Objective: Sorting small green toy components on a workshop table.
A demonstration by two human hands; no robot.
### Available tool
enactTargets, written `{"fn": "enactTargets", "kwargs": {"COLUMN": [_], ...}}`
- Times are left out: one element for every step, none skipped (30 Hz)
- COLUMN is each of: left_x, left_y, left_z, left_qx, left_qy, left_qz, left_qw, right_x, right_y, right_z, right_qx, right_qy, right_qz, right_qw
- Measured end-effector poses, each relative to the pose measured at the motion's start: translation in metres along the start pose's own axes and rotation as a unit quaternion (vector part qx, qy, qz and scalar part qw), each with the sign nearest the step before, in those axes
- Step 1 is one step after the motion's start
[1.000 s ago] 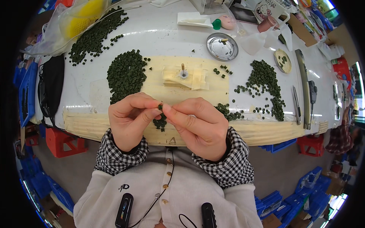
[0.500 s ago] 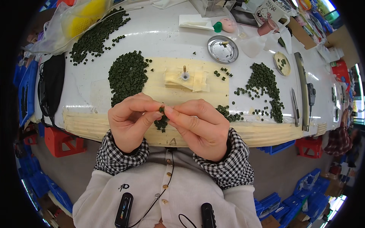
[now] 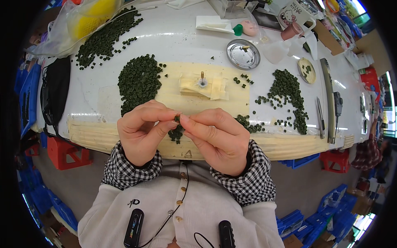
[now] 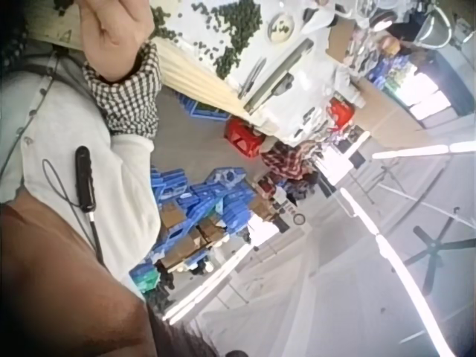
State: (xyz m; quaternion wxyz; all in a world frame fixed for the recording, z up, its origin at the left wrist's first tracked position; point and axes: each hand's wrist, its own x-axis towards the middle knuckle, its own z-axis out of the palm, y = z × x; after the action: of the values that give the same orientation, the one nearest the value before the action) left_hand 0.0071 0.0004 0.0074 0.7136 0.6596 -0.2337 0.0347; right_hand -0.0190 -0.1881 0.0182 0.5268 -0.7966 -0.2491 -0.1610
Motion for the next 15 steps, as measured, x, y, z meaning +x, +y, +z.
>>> {"fn": "enactTargets", "kwargs": {"left_x": [0.0001,0.0,-0.0001,-0.0003,-0.0005,-0.0005,-0.0003,-0.0004,-0.0004,-0.0004,-0.0004,-0.0004,-0.0006,-0.001,-0.0013], "left_y": [-0.0002,-0.0001,-0.0001,-0.0001,-0.0002,-0.0003,-0.0004,-0.0003,-0.0001,0.0002,0.0002,0.0001,0.0,0.0002,0.0004], "left_z": [0.0002,0.0003,0.0004,0.0004,0.0004,0.0004,0.0006,0.0008,0.001,0.0009,0.0002,-0.0011,-0.0019,-0.002,-0.0021], "left_qx": [0.001,0.001,0.001,0.001,0.004,0.007,0.009,0.01,0.011,0.011,0.015,0.018,0.021,0.02,0.018], "left_qy": [0.001,0.002,0.004,0.006,0.005,0.004,0.003,0.004,0.005,0.007,-0.003,-0.013,-0.023,-0.023,-0.023], "left_qz": [0.003,0.0,-0.002,-0.006,-0.004,-0.002,0.0,-0.002,-0.004,-0.006,-0.001,0.003,0.008,0.001,-0.005], "left_qw": [1.0,1.0,1.0,1.0,1.0,1.0,1.0,1.0,1.0,1.0,1.0,1.0,0.999,1.0,1.0], "right_x": [0.0,0.0001,0.0002,0.0001,-0.0001,-0.0002,-0.0002,-0.0002,-0.0002,-0.0004,-0.0005,-0.0005,-0.0004,-0.0002,-0.0001], "right_y": [0.0,0.0,0.0001,0.0004,0.0009,0.0012,0.0016,0.002,0.0023,0.0026,0.0028,0.0029,0.0028,0.0028,0.0027], "right_z": [0.0003,0.0006,0.0008,0.0007,0.0004,0.0003,0.0002,0.0002,0.0001,0.0003,0.0006,0.0007,0.0003,-0.0004,-0.0009], "right_qx": [0.002,0.004,0.007,0.004,0.002,0.0,-0.002,-0.004,-0.006,-0.006,-0.006,-0.006,-0.008,-0.011,-0.013], "right_qy": [0.0,0.0,0.0,-0.001,-0.001,-0.002,-0.002,-0.002,-0.002,-0.003,-0.004,-0.005,-0.007,-0.009,-0.012], "right_qz": [0.002,0.005,0.007,0.004,0.001,-0.002,-0.005,-0.009,-0.012,-0.013,-0.014,-0.015,-0.016,-0.018,-0.019], "right_qw": [1.0,1.0,1.0,1.0,1.0,1.0,1.0,1.0,1.0,1.0,1.0,1.0,1.0,1.0,1.0]}}
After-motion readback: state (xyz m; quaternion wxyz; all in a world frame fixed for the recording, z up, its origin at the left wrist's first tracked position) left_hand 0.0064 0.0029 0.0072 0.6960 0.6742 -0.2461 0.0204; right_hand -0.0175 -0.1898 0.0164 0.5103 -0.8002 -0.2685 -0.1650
